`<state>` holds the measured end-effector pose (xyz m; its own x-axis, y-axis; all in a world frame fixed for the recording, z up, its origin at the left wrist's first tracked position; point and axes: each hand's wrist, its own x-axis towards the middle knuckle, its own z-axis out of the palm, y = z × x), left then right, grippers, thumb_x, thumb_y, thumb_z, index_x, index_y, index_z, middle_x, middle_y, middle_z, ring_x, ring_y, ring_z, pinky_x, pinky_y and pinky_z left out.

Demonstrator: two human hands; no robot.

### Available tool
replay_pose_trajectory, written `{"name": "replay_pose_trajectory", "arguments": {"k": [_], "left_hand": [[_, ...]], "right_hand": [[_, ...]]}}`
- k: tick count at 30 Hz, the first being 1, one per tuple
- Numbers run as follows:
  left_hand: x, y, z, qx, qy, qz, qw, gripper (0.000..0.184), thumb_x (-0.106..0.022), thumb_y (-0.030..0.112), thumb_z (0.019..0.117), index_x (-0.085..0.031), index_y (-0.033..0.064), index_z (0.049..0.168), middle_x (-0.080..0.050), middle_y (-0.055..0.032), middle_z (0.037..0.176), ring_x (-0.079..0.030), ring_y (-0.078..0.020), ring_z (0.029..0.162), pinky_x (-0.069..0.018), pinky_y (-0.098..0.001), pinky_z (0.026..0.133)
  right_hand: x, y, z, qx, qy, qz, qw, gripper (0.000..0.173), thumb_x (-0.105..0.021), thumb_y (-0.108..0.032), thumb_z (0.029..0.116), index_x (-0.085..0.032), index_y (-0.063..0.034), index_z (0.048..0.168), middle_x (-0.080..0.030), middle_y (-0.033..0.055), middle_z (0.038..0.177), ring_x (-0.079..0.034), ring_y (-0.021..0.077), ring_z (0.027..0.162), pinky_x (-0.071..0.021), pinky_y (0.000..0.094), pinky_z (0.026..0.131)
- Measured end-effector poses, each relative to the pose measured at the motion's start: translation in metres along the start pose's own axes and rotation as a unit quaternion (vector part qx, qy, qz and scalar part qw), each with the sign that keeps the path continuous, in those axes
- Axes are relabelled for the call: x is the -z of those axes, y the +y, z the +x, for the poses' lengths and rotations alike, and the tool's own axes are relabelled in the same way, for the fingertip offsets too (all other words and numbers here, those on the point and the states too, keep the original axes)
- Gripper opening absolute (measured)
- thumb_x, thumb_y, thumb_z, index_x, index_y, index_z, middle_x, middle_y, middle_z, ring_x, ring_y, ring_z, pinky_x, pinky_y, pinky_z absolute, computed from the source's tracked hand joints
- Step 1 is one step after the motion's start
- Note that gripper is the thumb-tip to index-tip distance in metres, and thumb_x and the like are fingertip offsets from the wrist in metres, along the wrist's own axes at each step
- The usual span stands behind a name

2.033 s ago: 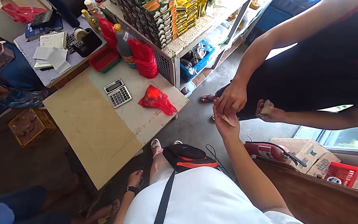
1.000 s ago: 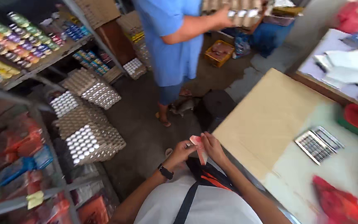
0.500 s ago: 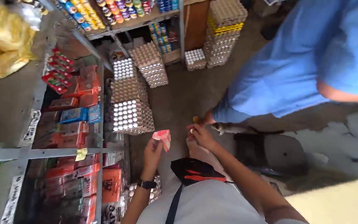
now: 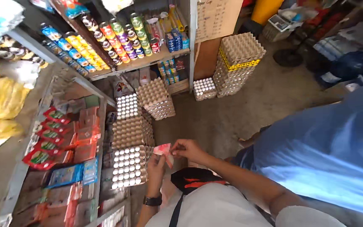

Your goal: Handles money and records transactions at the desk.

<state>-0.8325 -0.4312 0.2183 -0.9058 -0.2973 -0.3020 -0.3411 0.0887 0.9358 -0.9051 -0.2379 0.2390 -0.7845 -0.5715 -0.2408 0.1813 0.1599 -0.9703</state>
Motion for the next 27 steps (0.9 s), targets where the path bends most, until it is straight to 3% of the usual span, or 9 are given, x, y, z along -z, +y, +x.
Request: {"name": "replay_pose_trajectory", "arguments": {"k": [5, 9, 11, 13, 15, 17, 18, 22, 27], "left_hand": [[-0.054, 0.058, 0.094, 0.019, -0.041, -0.029, 0.999, 0.026, -0.044, 0.02, 0.108, -0.06, -0.0013, 0.109, -0.054, -0.0004, 0.065, -0.048, -0.009, 0.049, -0.0457, -0.0279, 0.047], [-0.108, 0.096, 0.185, -0.005, -0.132, 0.002, 0.991, 0.028, -0.045, 0.024, 0.109, -0.058, 0.0007, 0.114, -0.051, 0.0002, 0.064, -0.045, -0.0093, 0.048, -0.0434, -0.0275, 0.047], [-0.145, 0.115, 0.23, -0.017, -0.196, -0.001, 0.98, 0.025, -0.051, 0.024, 0.1077, -0.057, 0.0008, 0.116, -0.053, 0.0005, 0.065, -0.045, -0.0079, 0.048, -0.042, -0.0255, 0.045], [-0.182, 0.138, 0.266, -0.019, -0.266, 0.012, 0.964, 0.032, -0.064, 0.022, 0.1013, -0.059, -0.0002, 0.124, -0.065, -0.0019, 0.074, -0.054, -0.0073, 0.053, -0.0463, -0.0245, 0.049], [-0.222, 0.166, 0.297, -0.039, -0.346, 0.046, 0.936, 0.045, -0.075, 0.021, 0.0935, -0.059, -0.0007, 0.13, -0.075, -0.0042, 0.093, -0.069, -0.0101, 0.074, -0.0586, -0.0286, 0.066], [-0.266, 0.184, 0.322, -0.06, -0.419, 0.062, 0.904, 0.042, -0.077, 0.017, 0.092, -0.062, -0.0011, 0.127, -0.077, -0.0064, 0.101, -0.074, -0.0138, 0.088, -0.0622, -0.0333, 0.08], [-0.29, 0.189, 0.333, -0.066, -0.446, 0.068, 0.89, 0.038, -0.076, 0.016, 0.0928, -0.064, -0.0011, 0.125, -0.077, -0.0064, 0.102, -0.074, -0.0136, 0.089, -0.0621, -0.0331, 0.08], [-0.388, 0.205, 0.356, -0.061, -0.513, 0.095, 0.851, 0.019, -0.074, 0.016, 0.0945, -0.071, 0.0025, 0.107, -0.075, -0.0024, 0.086, -0.061, -0.0051, 0.061, -0.0476, -0.022, 0.052], [-0.508, 0.207, 0.366, -0.088, -0.57, 0.136, 0.805, 0.014, -0.076, 0.013, 0.092, -0.074, 0.0028, 0.102, -0.075, -0.0017, 0.085, -0.065, -0.0065, 0.068, -0.0549, -0.0254, 0.063]], "right_hand": [[0.077, -0.02, 0.068, 0.026, 0.088, -0.048, 0.995, 0.025, -0.066, -0.02, 0.1004, -0.071, -0.003, 0.118, -0.074, 0.0077, 0.103, -0.072, 0.0124, 0.091, -0.0607, 0.0323, 0.087], [0.152, -0.024, 0.107, 0.023, 0.173, -0.027, 0.984, 0.022, -0.065, -0.016, 0.1004, -0.072, -0.003, 0.117, -0.075, 0.0069, 0.104, -0.073, 0.0131, 0.09, -0.063, 0.0327, 0.085], [0.192, -0.023, 0.122, 0.017, 0.224, 0.009, 0.974, 0.021, -0.067, -0.015, 0.0991, -0.071, -0.001, 0.114, -0.076, 0.008, 0.104, -0.075, 0.0157, 0.09, -0.0644, 0.0345, 0.085], [0.227, -0.025, 0.13, 0.009, 0.286, 0.026, 0.958, 0.02, -0.069, -0.014, 0.0981, -0.071, 0.0001, 0.112, -0.075, 0.0088, 0.104, -0.075, 0.0165, 0.09, -0.0646, 0.035, 0.086], [0.265, -0.031, 0.132, 0.003, 0.347, 0.013, 0.938, 0.02, -0.07, -0.016, 0.0973, -0.072, -0.0008, 0.111, -0.076, 0.0078, 0.101, -0.075, 0.0151, 0.088, -0.0641, 0.0347, 0.085], [0.299, -0.033, 0.127, -0.009, 0.406, 0.005, 0.914, 0.021, -0.07, -0.018, 0.0974, -0.073, -0.003, 0.112, -0.076, 0.0059, 0.1, -0.074, 0.0133, 0.087, -0.0638, 0.0339, 0.085], [0.314, -0.032, 0.122, -0.015, 0.433, 0.012, 0.901, 0.021, -0.07, -0.018, 0.0972, -0.072, -0.0033, 0.113, -0.076, 0.0054, 0.099, -0.074, 0.0132, 0.086, -0.0636, 0.0339, 0.084], [0.371, -0.015, 0.098, -0.024, 0.537, 0.054, 0.841, 0.023, -0.073, -0.016, 0.0941, -0.068, -0.0031, 0.113, -0.075, 0.0041, 0.095, -0.073, 0.0132, 0.082, -0.0632, 0.0329, 0.079], [0.451, 0.018, 0.062, -0.047, 0.605, 0.079, 0.791, 0.018, -0.073, -0.015, 0.0927, -0.07, -0.0026, 0.105, -0.075, 0.0051, 0.091, -0.073, 0.0135, 0.081, -0.0624, 0.0346, 0.08]]}}
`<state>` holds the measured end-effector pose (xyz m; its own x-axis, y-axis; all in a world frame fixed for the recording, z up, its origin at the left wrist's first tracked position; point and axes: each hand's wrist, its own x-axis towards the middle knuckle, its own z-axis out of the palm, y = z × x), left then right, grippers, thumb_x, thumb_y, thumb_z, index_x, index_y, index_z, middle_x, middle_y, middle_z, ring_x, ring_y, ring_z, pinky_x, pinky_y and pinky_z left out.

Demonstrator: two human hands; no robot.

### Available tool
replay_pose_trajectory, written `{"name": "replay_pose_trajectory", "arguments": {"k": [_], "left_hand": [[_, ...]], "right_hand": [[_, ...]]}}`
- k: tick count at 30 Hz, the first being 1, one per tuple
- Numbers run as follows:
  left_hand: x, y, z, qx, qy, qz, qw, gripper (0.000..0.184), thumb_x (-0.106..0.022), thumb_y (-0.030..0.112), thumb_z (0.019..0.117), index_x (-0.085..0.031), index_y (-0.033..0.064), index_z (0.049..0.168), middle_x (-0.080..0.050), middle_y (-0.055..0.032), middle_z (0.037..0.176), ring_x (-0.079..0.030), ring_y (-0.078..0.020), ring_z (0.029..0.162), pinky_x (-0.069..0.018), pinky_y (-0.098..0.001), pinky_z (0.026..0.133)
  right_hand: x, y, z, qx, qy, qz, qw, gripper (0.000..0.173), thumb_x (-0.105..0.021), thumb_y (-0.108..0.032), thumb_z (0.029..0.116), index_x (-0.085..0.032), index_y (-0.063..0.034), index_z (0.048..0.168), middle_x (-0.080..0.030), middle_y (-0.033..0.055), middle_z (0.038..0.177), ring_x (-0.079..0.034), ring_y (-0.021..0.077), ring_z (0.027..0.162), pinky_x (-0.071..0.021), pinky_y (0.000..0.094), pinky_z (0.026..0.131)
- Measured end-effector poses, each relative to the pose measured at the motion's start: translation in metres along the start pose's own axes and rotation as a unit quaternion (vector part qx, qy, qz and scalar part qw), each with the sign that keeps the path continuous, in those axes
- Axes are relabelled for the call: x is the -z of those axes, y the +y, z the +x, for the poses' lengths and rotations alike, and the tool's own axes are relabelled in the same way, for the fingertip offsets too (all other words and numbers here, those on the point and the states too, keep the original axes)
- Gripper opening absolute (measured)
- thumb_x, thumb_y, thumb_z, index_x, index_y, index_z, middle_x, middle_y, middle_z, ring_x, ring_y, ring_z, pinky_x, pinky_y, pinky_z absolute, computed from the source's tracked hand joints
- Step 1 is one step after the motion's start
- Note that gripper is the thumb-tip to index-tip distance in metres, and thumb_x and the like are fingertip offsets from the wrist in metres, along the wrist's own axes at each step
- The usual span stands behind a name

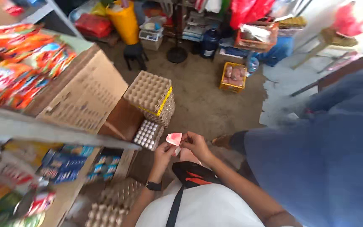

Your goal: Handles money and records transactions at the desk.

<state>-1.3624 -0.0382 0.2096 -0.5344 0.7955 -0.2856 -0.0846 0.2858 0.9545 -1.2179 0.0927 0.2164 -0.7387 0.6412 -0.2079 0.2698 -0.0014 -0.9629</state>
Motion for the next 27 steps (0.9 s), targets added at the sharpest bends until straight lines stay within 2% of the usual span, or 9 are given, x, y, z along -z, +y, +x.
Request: {"name": "replay_pose_trajectory", "arguments": {"k": [2, 4, 10, 12, 15, 18, 21, 24, 27], "left_hand": [[-0.014, 0.01, 0.045, 0.001, -0.009, 0.025, 1.0, 0.015, -0.075, 0.012, 0.0919, -0.074, 0.0022, 0.103, -0.073, -0.0014, 0.083, -0.064, -0.0064, 0.067, -0.0556, -0.0266, 0.064], [-0.026, 0.021, 0.084, 0.008, -0.014, 0.052, 0.999, 0.013, -0.074, 0.011, 0.0929, -0.074, 0.001, 0.102, -0.071, -0.0017, 0.078, -0.062, -0.0065, 0.062, -0.0536, -0.0266, 0.059], [-0.044, 0.058, 0.202, -0.007, -0.024, 0.097, 0.995, 0.018, -0.073, 0.017, 0.0954, -0.073, 0.001, 0.103, -0.071, -0.0045, 0.081, -0.061, -0.0092, 0.062, -0.055, -0.0299, 0.06], [-0.049, 0.065, 0.243, -0.004, -0.016, 0.101, 0.995, 0.021, -0.072, 0.02, 0.0962, -0.072, 0.0008, 0.103, -0.068, -0.0038, 0.076, -0.053, -0.0076, 0.054, -0.0476, -0.0277, 0.051], [-0.06, 0.08, 0.311, 0.011, -0.029, 0.112, 0.993, 0.021, -0.073, 0.021, 0.096, -0.072, 0.0014, 0.101, -0.066, -0.0029, 0.072, -0.048, -0.0064, 0.049, -0.043, -0.0257, 0.046], [-0.083, 0.09, 0.391, 0.01, -0.058, 0.113, 0.992, 0.02, -0.072, 0.023, 0.0968, -0.071, 0.0022, 0.099, -0.063, 0.0006, 0.067, -0.045, -0.0041, 0.047, -0.0406, -0.0236, 0.044], [-0.13, 0.119, 0.483, -0.01, -0.096, 0.111, 0.989, 0.021, -0.071, 0.022, 0.0972, -0.069, 0.0013, 0.099, -0.06, 0.0019, 0.064, -0.045, -0.0036, 0.045, -0.0412, -0.0232, 0.043], [-0.199, 0.16, 0.563, -0.017, -0.147, 0.128, 0.981, 0.02, -0.071, 0.021, 0.0968, -0.067, 0.0022, 0.097, -0.059, 0.0029, 0.063, -0.043, -0.0022, 0.044, -0.0388, -0.0207, 0.041], [-0.287, 0.201, 0.635, -0.049, -0.231, 0.141, 0.961, 0.019, -0.074, 0.021, 0.0948, -0.069, 0.0024, 0.096, -0.061, 0.0024, 0.064, -0.042, -0.0016, 0.043, -0.0368, -0.02, 0.04]], "right_hand": [[0.027, 0.001, 0.036, -0.013, 0.004, 0.004, 1.0, 0.016, -0.073, -0.014, 0.0922, -0.07, -0.0021, 0.103, -0.074, 0.0057, 0.09, -0.072, 0.0136, 0.081, -0.0617, 0.0349, 0.081], [0.053, 0.0, 0.069, -0.023, -0.007, 0.0, 1.0, 0.016, -0.072, -0.017, 0.0932, -0.071, -0.0029, 0.102, -0.074, 0.0058, 0.091, -0.071, 0.0132, 0.082, -0.0605, 0.0354, 0.082], [0.14, -0.007, 0.164, 0.016, 0.003, -0.096, 0.995, 0.027, -0.064, -0.028, 0.1013, -0.072, -0.0047, 0.113, -0.073, 0.0111, 0.106, -0.07, 0.0197, 0.096, -0.0569, 0.0417, 0.092], [0.17, -0.008, 0.186, 0.018, -0.006, -0.116, 0.993, 0.027, -0.063, -0.028, 0.1024, -0.071, -0.0059, 0.116, -0.072, 0.0115, 0.109, -0.07, 0.0207, 0.099, -0.0566, 0.0424, 0.094], [0.225, 0.003, 0.213, 0.017, 0.016, -0.126, 0.992, 0.028, -0.062, -0.025, 0.1028, -0.07, -0.0037, 0.119, -0.072, 0.0137, 0.11, -0.07, 0.0231, 0.099, -0.0565, 0.043, 0.095], [0.289, 0.033, 0.226, -0.051, 0.082, -0.133, 0.986, 0.029, -0.061, -0.026, 0.1034, -0.069, -0.0044, 0.121, -0.072, 0.0138, 0.113, -0.07, 0.0238, 0.102, -0.0558, 0.0441, 0.097], [0.358, 0.064, 0.228, -0.171, 0.165, -0.138, 0.961, 0.031, -0.059, -0.025, 0.1039, -0.067, -0.0042, 0.126, -0.07, 0.0166, 0.119, -0.068, 0.0288, 0.109, -0.053, 0.0489, 0.101], [0.412, 0.097, 0.212, -0.315, 0.244, -0.127, 0.908, 0.034, -0.059, -0.027, 0.1031, -0.066, -0.0046, 0.127, -0.068, 0.0177, 0.124, -0.066, 0.0321, 0.116, -0.0508, 0.0532, 0.104], [0.45, 0.116, 0.192, -0.38, 0.312, -0.077, 0.867, 0.036, -0.06, -0.029, 0.1031, -0.066, -0.0031, 0.127, -0.069, 0.019, 0.124, -0.066, 0.0337, 0.118, -0.0497, 0.055, 0.105]]}}
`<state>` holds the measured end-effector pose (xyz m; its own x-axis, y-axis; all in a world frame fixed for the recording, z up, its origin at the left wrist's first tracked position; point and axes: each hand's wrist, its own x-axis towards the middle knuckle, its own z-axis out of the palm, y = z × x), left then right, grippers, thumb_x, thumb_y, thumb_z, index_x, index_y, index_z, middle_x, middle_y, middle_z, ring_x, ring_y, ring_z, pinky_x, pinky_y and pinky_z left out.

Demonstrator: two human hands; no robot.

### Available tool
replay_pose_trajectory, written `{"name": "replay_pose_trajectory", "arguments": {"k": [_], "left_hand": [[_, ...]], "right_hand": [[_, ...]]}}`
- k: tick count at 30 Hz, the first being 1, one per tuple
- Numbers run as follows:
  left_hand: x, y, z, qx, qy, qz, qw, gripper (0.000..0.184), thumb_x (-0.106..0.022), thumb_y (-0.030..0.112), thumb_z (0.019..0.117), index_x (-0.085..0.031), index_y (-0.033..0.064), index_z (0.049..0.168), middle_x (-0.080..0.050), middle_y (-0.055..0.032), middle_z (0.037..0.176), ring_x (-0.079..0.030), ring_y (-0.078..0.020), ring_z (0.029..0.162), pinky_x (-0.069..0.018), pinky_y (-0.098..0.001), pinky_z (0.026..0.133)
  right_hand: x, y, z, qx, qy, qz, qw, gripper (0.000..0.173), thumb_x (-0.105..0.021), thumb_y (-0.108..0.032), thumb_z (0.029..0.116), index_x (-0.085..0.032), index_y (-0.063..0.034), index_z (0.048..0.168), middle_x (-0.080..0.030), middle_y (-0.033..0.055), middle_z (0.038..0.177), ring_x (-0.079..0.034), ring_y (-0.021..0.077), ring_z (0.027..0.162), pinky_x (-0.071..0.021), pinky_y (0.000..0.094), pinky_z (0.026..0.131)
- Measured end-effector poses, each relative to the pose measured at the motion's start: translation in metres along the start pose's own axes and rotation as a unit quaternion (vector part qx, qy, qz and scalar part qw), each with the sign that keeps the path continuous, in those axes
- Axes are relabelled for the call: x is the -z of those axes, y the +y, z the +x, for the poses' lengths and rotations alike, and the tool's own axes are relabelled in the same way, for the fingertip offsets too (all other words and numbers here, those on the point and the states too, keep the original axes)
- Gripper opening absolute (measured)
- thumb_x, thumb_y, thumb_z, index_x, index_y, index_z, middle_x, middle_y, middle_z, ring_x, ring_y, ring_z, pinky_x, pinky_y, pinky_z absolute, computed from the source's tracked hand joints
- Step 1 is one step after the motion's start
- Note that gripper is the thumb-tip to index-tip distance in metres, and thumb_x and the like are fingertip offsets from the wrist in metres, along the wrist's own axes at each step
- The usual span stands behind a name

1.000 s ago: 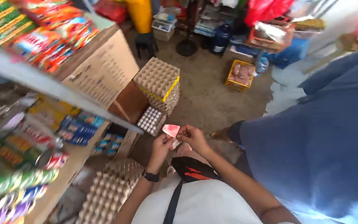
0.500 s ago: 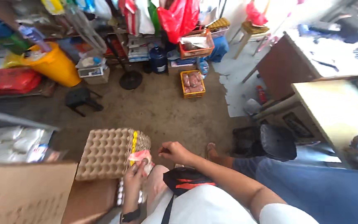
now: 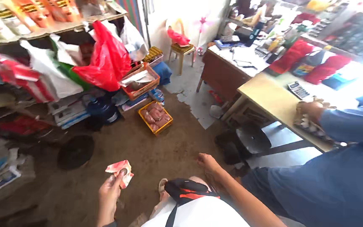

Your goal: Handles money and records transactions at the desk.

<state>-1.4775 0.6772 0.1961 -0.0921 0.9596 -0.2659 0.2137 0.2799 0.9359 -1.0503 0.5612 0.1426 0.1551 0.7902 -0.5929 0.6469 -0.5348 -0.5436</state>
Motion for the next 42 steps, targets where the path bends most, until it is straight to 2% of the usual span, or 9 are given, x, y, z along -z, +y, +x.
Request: {"name": "replay_pose_trajectory", "arguments": {"k": [3, 7, 14, 18, 24, 30, 34, 37, 42], "left_hand": [[-0.054, 0.053, 0.083, -0.038, -0.093, 0.029, 0.995, 0.017, -0.073, 0.018, 0.0952, -0.071, 0.0021, 0.101, -0.066, 0.0021, 0.07, -0.043, 0.0, 0.044, -0.0367, -0.0183, 0.041], [-0.16, 0.112, 0.161, -0.075, -0.192, 0.013, 0.978, 0.014, -0.074, 0.014, 0.0943, -0.073, 0.0024, 0.102, -0.07, 0.0019, 0.074, -0.049, 0.0002, 0.047, -0.0402, -0.0175, 0.043], [-0.346, 0.139, 0.245, -0.028, -0.245, -0.011, 0.969, 0.015, -0.071, 0.006, 0.0945, -0.073, 0.0005, 0.108, -0.068, -0.0024, 0.074, -0.046, -0.0033, 0.046, -0.0382, -0.0199, 0.04], [-0.405, 0.168, 0.292, -0.005, -0.239, 0.03, 0.971, 0.014, -0.07, 0.01, 0.0965, -0.071, -0.0003, 0.106, -0.065, -0.0007, 0.068, -0.045, -0.0026, 0.044, -0.0383, -0.0196, 0.039], [-0.467, 0.21, 0.373, 0.008, -0.251, 0.089, 0.964, 0.016, -0.064, 0.016, 0.1012, -0.066, 0.0008, 0.108, -0.058, 0.0049, 0.062, -0.042, -0.0005, 0.042, -0.0374, -0.0184, 0.039], [-0.561, 0.233, 0.495, 0.01, -0.308, 0.114, 0.944, 0.013, -0.065, 0.015, 0.1006, -0.066, 0.0022, 0.104, -0.058, 0.0057, 0.06, -0.042, -0.0001, 0.041, -0.0358, -0.0183, 0.038], [-0.642, 0.29, 0.574, -0.013, -0.349, 0.135, 0.927, 0.017, -0.067, 0.018, 0.0996, -0.067, 0.0022, 0.107, -0.057, 0.0047, 0.063, -0.04, -0.001, 0.042, -0.0345, -0.0193, 0.039], [-0.706, 0.339, 0.634, -0.089, -0.39, 0.151, 0.904, 0.023, -0.072, 0.021, 0.0958, -0.07, 0.0008, 0.106, -0.064, 0.001, 0.069, -0.046, -0.0031, 0.047, -0.041, -0.0219, 0.043], [-0.802, 0.408, 0.683, -0.117, -0.442, 0.135, 0.879, 0.018, -0.071, 0.015, 0.0965, -0.073, 0.0016, 0.108, -0.07, 0.0001, 0.076, -0.052, -0.0027, 0.05, -0.0438, -0.0206, 0.046]], "right_hand": [[0.023, 0.025, 0.008, -0.062, 0.04, 0.052, 0.996, 0.036, -0.06, -0.029, 0.1033, -0.067, -0.0029, 0.127, -0.07, 0.019, 0.121, -0.066, 0.0336, 0.117, -0.049, 0.0552, 0.106], [0.051, 0.067, 0.023, -0.14, 0.093, 0.124, 0.978, 0.032, -0.063, -0.027, 0.1017, -0.069, -0.0039, 0.123, -0.071, 0.018, 0.117, -0.068, 0.033, 0.114, -0.0503, 0.0549, 0.104], [0.147, 0.145, 0.133, -0.228, 0.052, 0.113, 0.966, 0.034, -0.064, -0.031, 0.1012, -0.071, -0.0049, 0.123, -0.071, 0.0185, 0.12, -0.066, 0.0347, 0.118, -0.0487, 0.0565, 0.106], [0.261, 0.12, 0.212, -0.159, 0.084, 0.094, 0.979, 0.034, -0.063, -0.027, 0.1008, -0.07, 0.0001, 0.12, -0.07, 0.0237, 0.119, -0.065, 0.0406, 0.117, -0.0486, 0.0629, 0.103], [0.403, 0.074, 0.329, -0.072, 0.126, 0.077, 0.986, 0.035, -0.059, -0.027, 0.1034, -0.067, -0.0006, 0.126, -0.067, 0.0238, 0.123, -0.063, 0.0406, 0.12, -0.0481, 0.0618, 0.103], [0.464, 0.061, 0.426, -0.061, 0.134, 0.115, 0.982, 0.034, -0.059, -0.025, 0.1041, -0.067, -0.0003, 0.126, -0.067, 0.0222, 0.123, -0.064, 0.0376, 0.119, -0.048, 0.0579, 0.104], [0.494, 0.069, 0.457, -0.126, 0.121, 0.15, 0.973, 0.035, -0.06, -0.026, 0.1034, -0.068, 0.0002, 0.124, -0.068, 0.0223, 0.122, -0.064, 0.0374, 0.119, -0.0475, 0.0579, 0.105], [0.528, 0.077, 0.486, -0.152, 0.155, 0.192, 0.957, 0.034, -0.06, -0.027, 0.1036, -0.069, -0.0005, 0.123, -0.07, 0.0215, 0.121, -0.065, 0.0362, 0.119, -0.0469, 0.0566, 0.107], [0.595, 0.08, 0.526, -0.192, 0.235, 0.287, 0.909, 0.033, -0.056, -0.027, 0.1045, -0.071, -0.0029, 0.122, -0.073, 0.0175, 0.114, -0.071, 0.0298, 0.106, -0.0532, 0.051, 0.101]]}}
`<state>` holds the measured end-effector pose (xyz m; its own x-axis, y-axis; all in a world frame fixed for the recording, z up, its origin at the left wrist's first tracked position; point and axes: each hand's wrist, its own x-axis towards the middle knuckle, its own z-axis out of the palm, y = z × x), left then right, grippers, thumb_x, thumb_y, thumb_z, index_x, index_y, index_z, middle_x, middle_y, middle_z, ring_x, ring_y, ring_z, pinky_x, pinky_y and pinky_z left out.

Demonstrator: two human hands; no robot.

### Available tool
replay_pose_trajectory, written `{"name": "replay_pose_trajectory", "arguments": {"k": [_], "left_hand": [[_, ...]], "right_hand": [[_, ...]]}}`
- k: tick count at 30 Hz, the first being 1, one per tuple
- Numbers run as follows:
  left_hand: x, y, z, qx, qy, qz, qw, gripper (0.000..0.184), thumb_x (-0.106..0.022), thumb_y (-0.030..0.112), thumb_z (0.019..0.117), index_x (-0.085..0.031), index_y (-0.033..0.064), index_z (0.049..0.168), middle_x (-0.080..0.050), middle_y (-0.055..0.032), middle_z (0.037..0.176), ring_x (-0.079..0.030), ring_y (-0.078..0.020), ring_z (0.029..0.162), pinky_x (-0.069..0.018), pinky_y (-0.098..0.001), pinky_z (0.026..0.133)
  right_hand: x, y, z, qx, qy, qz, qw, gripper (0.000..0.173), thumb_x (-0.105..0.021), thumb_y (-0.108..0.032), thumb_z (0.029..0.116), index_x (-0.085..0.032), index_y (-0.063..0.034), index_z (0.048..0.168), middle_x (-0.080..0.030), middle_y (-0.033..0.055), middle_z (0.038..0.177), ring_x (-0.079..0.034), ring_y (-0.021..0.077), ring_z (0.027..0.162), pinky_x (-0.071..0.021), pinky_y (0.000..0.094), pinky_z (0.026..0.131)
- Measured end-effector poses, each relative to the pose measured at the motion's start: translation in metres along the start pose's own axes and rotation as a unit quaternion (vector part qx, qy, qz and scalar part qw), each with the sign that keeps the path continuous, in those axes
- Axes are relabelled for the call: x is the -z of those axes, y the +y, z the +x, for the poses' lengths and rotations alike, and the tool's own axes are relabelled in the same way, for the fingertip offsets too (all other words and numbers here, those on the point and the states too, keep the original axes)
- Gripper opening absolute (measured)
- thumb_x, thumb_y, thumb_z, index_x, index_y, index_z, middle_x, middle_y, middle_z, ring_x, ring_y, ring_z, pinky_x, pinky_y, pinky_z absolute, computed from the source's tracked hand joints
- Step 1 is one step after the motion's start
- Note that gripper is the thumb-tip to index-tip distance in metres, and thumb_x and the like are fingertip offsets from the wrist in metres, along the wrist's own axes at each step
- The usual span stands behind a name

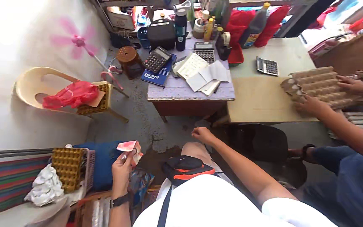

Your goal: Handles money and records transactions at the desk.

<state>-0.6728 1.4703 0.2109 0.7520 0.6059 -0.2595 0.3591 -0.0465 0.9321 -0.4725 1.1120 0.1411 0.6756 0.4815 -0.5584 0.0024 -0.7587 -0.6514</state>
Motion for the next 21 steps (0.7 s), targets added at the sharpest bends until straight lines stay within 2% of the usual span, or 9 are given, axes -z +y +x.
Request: {"name": "replay_pose_trajectory", "arguments": {"k": [3, 6, 10, 13, 16, 18, 21], "left_hand": [[-0.013, 0.022, 0.055, -0.011, -0.033, -0.039, 0.999, 0.015, -0.069, 0.009, 0.0969, -0.073, 0.0006, 0.108, -0.072, -0.001, 0.078, -0.053, -0.0029, 0.051, -0.0442, -0.0196, 0.045], [-0.028, 0.025, 0.103, -0.007, -0.051, -0.054, 0.997, 0.013, -0.069, 0.008, 0.0974, -0.073, 0.0009, 0.107, -0.072, -0.002, 0.079, -0.051, -0.0031, 0.051, -0.0427, -0.0194, 0.045], [-0.034, 0.037, 0.147, 0.022, -0.045, -0.044, 0.998, 0.014, -0.069, 0.007, 0.0968, -0.074, 0.0002, 0.108, -0.072, -0.0033, 0.08, -0.053, -0.0035, 0.052, -0.0426, -0.0196, 0.045], [-0.031, 0.046, 0.184, 0.019, -0.056, -0.025, 0.998, 0.017, -0.068, 0.005, 0.0961, -0.073, -0.0005, 0.111, -0.074, -0.0035, 0.086, -0.06, -0.0041, 0.059, -0.0499, -0.0204, 0.052], [-0.025, 0.05, 0.219, 0.035, -0.039, -0.009, 0.999, 0.018, -0.069, 0.005, 0.096, -0.072, -0.0007, 0.112, -0.073, -0.0016, 0.079, -0.058, -0.0026, 0.054, -0.0477, -0.0196, 0.048], [-0.021, 0.058, 0.246, 0.046, -0.055, -0.009, 0.997, 0.015, -0.069, 0.005, 0.0964, -0.072, -0.0007, 0.11, -0.072, -0.002, 0.077, -0.056, -0.0029, 0.052, -0.0463, -0.0196, 0.047], [-0.022, 0.065, 0.295, 0.064, -0.112, 0.002, 0.992, 0.013, -0.068, 0.005, 0.0968, -0.072, -0.0014, 0.108, -0.071, -0.0021, 0.076, -0.055, -0.0021, 0.052, -0.0451, -0.0186, 0.046]], "right_hand": [[0.023, -0.032, 0.049, -0.025, 0.051, 0.105, 0.993, 0.031, -0.055, -0.025, 0.1059, -0.07, -0.0025, 0.121, -0.074, 0.0139, 0.109, -0.075, 0.0225, 0.094, -0.0612, 0.0425, 0.09], [0.05, -0.062, 0.109, -0.046, 0.099, 0.179, 0.978, 0.03, -0.053, -0.024, 0.1073, -0.068, -0.0023, 0.122, -0.076, 0.0102, 0.102, -0.076, 0.0181, 0.085, -0.0641, 0.037, 0.081], [0.089, -0.113, 0.191, -0.079, 0.127, 0.24, 0.959, 0.032, -0.049, -0.022, 0.1096, -0.064, 0.0022, 0.124, -0.076, 0.0141, 0.098, -0.075, 0.0208, 0.081, -0.0629, 0.0381, 0.079], [0.108, -0.133, 0.259, -0.115, 0.142, 0.261, 0.948, 0.035, -0.049, -0.025, 0.1098, -0.061, 0.0033, 0.126, -0.075, 0.0167, 0.097, -0.075, 0.0222, 0.079, -0.063, 0.0381, 0.077], [0.11, -0.142, 0.298, -0.161, 0.144, 0.25, 0.944, 0.037, -0.051, -0.027, 0.1084, -0.06, 0.0046, 0.125, -0.074, 0.0171, 0.092, -0.075, 0.0234, 0.075, -0.0633, 0.039, 0.073], [0.111, -0.151, 0.309, -0.179, 0.147, 0.191, 0.954, 0.038, -0.055, -0.026, 0.1041, -0.059, 0.0044, 0.126, -0.073, 0.018, 0.096, -0.075, 0.0264, 0.079, -0.0628, 0.0431, 0.077], [0.116, -0.16, 0.311, -0.208, 0.142, 0.103, 0.962, 0.043, -0.059, -0.03, 0.1015, -0.059, 0.0028, 0.129, -0.07, 0.0221, 0.112, -0.071, 0.0356, 0.101, -0.0556, 0.0547, 0.092]]}}
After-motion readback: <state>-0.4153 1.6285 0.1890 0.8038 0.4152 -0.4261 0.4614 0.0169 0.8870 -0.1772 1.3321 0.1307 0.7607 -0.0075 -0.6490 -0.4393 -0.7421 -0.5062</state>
